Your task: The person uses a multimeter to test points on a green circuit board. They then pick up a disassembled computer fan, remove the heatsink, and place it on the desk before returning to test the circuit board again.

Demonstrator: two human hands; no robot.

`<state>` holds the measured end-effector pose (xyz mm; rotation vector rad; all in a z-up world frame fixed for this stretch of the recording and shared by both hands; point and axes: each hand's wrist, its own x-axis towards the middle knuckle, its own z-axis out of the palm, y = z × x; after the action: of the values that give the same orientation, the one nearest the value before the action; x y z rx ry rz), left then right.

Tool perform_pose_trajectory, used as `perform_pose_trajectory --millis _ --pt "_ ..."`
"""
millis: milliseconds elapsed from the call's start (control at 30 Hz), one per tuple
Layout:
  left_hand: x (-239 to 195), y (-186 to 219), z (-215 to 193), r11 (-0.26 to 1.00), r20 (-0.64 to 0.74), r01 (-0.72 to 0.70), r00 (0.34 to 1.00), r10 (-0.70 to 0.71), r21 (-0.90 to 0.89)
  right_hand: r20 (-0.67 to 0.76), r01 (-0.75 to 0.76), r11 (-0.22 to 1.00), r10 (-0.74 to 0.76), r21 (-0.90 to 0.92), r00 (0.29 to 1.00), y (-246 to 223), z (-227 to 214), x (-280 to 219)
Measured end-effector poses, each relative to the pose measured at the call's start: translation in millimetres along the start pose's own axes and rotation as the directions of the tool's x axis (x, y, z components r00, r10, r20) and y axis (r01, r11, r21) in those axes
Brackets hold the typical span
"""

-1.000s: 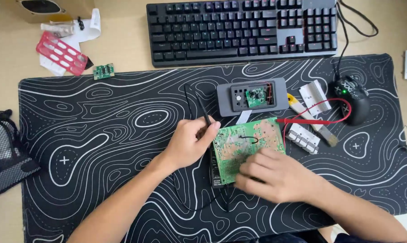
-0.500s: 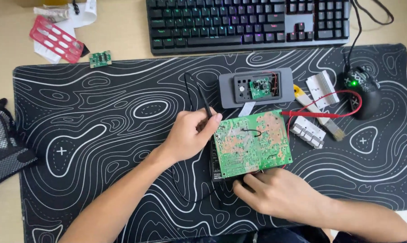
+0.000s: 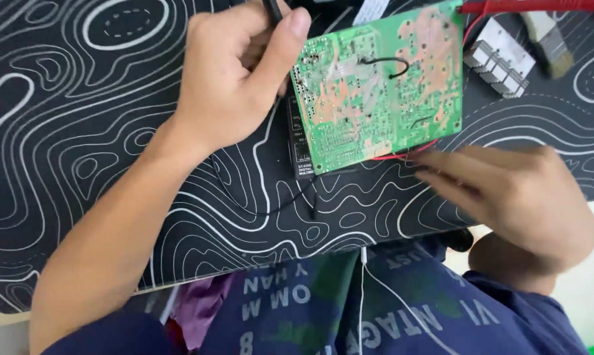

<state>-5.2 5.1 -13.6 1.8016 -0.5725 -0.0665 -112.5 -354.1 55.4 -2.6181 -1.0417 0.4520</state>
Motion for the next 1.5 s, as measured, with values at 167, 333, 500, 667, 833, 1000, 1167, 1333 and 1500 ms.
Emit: perform_pose_trajectory --millis 167,333,500,667,833,1000,1167,1333,1500 --pt "-1.3 -3.1 1.2 1.000 -0.014 -0.010 1.000 0.011 0.021 -0.193 0.029 0.999 -0.023 0.025 0.981 -19.4 17.5 2.1" --pt "-2.4 -7.4 0.8 0.996 0.016 -0.054 0.998 0.055 -0.071 -0.233 0.024 0.995 -0.001 0.098 0.973 -30.6 30.7 6.9" --pt "-1.4 -3.7 2.4 0.991 0.009 -0.037 0.999 0.038 -0.132 -0.119 0.227 0.973 -0.222 0.028 0.968 -69.9 26.4 38.0" --pt "2.7 4.9 1.4 1.000 -0.045 0.003 0.999 -0.004 -0.006 -0.150 0.411 0.884 -0.448 -0.224 0.881 -73.5 37.7 61.3" --pt "1.7 -8.3 9.5 0.999 -0.044 -0.015 0.999 0.013 -0.032 -0.214 0.560 0.826 -0.537 0.062 0.816 -76.8 -34.7 69.3" --pt "8.0 -2.6 5.4 0.998 -0.031 0.042 0.999 -0.043 -0.041 -0.385 0.593 0.793 -0.508 0.142 0.771 -33.1 -66.7 72.5" --pt "3.3 -15.2 12.2 0.992 -0.101 0.123 0.987 -0.126 -0.040 -0.522 0.466 0.852 -0.291 0.241 0.802 8.2 -52.3 103.1" --pt "3.7 -15.3 12.3 0.986 -0.091 0.154 0.983 -0.159 -0.058 -0.535 0.402 0.860 -0.189 0.314 0.823 24.9 -36.7 99.0" --pt "5.4 -14.0 9.8 0.984 -0.065 0.168 0.983 -0.172 -0.058 -0.565 0.352 0.881 -0.124 0.316 0.816 31.9 -21.0 90.9"
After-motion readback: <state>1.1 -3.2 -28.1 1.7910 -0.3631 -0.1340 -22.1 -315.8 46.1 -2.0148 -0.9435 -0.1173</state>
